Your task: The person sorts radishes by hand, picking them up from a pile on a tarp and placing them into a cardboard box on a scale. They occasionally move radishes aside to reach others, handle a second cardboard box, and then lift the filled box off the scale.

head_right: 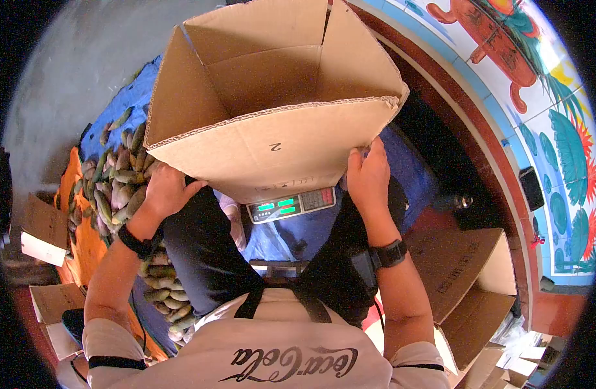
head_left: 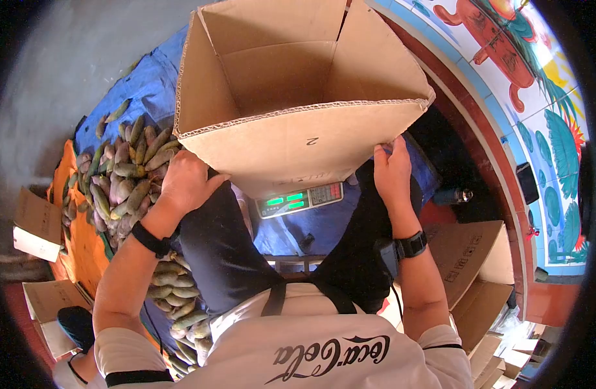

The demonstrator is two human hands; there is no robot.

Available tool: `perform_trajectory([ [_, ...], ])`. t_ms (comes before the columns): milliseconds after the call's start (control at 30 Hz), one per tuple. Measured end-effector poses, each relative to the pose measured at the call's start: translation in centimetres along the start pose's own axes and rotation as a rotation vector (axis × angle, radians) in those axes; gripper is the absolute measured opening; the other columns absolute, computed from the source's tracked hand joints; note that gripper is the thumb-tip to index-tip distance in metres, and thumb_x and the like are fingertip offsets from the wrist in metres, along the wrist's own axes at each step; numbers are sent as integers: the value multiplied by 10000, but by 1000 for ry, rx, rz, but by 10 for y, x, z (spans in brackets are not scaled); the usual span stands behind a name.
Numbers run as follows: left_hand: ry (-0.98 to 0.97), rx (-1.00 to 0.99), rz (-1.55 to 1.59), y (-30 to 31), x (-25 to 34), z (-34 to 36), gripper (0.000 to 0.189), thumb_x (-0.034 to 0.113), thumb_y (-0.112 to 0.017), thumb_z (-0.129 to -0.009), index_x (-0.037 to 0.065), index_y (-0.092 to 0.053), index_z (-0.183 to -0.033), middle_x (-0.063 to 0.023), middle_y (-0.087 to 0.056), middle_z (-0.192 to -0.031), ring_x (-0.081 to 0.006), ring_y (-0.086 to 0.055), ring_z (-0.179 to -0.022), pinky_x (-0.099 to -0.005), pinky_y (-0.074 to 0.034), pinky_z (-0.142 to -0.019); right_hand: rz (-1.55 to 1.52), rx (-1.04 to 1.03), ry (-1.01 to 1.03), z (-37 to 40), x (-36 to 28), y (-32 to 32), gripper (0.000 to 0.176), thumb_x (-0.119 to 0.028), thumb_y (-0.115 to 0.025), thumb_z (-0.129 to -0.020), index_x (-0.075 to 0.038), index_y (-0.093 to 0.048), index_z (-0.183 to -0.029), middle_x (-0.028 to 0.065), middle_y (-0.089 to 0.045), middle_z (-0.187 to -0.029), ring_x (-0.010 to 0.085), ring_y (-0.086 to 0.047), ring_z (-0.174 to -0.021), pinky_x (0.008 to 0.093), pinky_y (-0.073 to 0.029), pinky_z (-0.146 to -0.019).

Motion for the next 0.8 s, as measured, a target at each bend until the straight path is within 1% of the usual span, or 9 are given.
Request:
perform_trajectory([
  [133,18,-33,-60,-6,-5,-1,387,300,-670,-750,-17,-626,-967,-210,-617,-941,-361,-560,-918,-414,-429,-860,1,17,11,1,-6,1,388,-88,-510,-820,56,-441,-1174,265,-556,-1059,402,-541,-988,424,-425,-854],
  [267,-11,-9,-25,-2,-3,-1,382,313,-656,-758,-17,-633,-948,-210,-620,-922,-355,-560,-914,-409,-432,-855,-66,36,-14,2,-5,-2,398,-75,-512,-818,58,-430,-1185,259,-557,-1063,391,-546,-995,423,-426,-857],
  [367,30,-89,-95,-9,-7,0,411,327,-648,-750,-22,-625,-967,-217,-617,-929,-354,-560,-917,-402,-433,-858,-101,75,15,1,-4,-2,410,-55,-512,-813,59,-420,-1196,250,-554,-1073,378,-550,-999,415,-426,-862],
  [433,-105,115,-47,-3,0,0,416,343,-645,-738,-40,-639,-901,-227,-619,-894,-353,-562,-906,-394,-437,-857,-170,76,-5,0,-6,-2,419,-45,-513,-808,64,-414,-1201,246,-548,-1085,370,-550,-997,410,-424,-863],
  [467,-102,116,-47,-4,0,1,416,343,-645,-738,-40,-639,-901,-227,-619,-894,-353,-562,-906,-394,-437,-857,-171,73,-4,0,-4,-3,419,-45,-513,-808,64,-414,-1201,246,-548,-1085,370,-550,-997,410,-424,-863],
  [567,-72,95,-45,-5,-1,1,413,347,-650,-727,-46,-649,-852,-232,-620,-856,-354,-562,-906,-389,-438,-861,-161,82,54,-3,4,-7,417,-29,-505,-802,70,-414,-1197,245,-544,-1088,360,-551,-991,399,-426,-858],
  [633,-21,-3,-109,-8,-3,1,420,365,-643,-731,-40,-654,-841,-229,-623,-836,-354,-567,-903,-385,-437,-862,-144,101,98,-3,3,-7,410,-14,-496,-798,72,-418,-1191,246,-544,-1090,353,-551,-991,391,-429,-851],
  [733,-7,-44,-124,-7,-4,0,441,378,-636,-732,-35,-649,-886,-226,-624,-846,-345,-574,-904,-382,-433,-869,-140,101,49,-2,-5,-4,403,-4,-488,-795,69,-424,-1187,243,-548,-1085,350,-554,-987,389,-427,-852],
  [800,-28,-13,-104,-3,0,0,446,381,-634,-734,-35,-648,-894,-223,-624,-853,-340,-577,-904,-382,-434,-871,-150,95,35,-1,-6,-4,397,-5,-486,-797,69,-428,-1183,241,-552,-1080,348,-556,-983,390,-427,-853],
])
Point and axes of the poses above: each hand's wrist, its own z-axis away from the middle knuckle, its own y-axis out of the back of the hand, x = y × z, the point moved 4 cm from there along -z, towards the middle knuckle
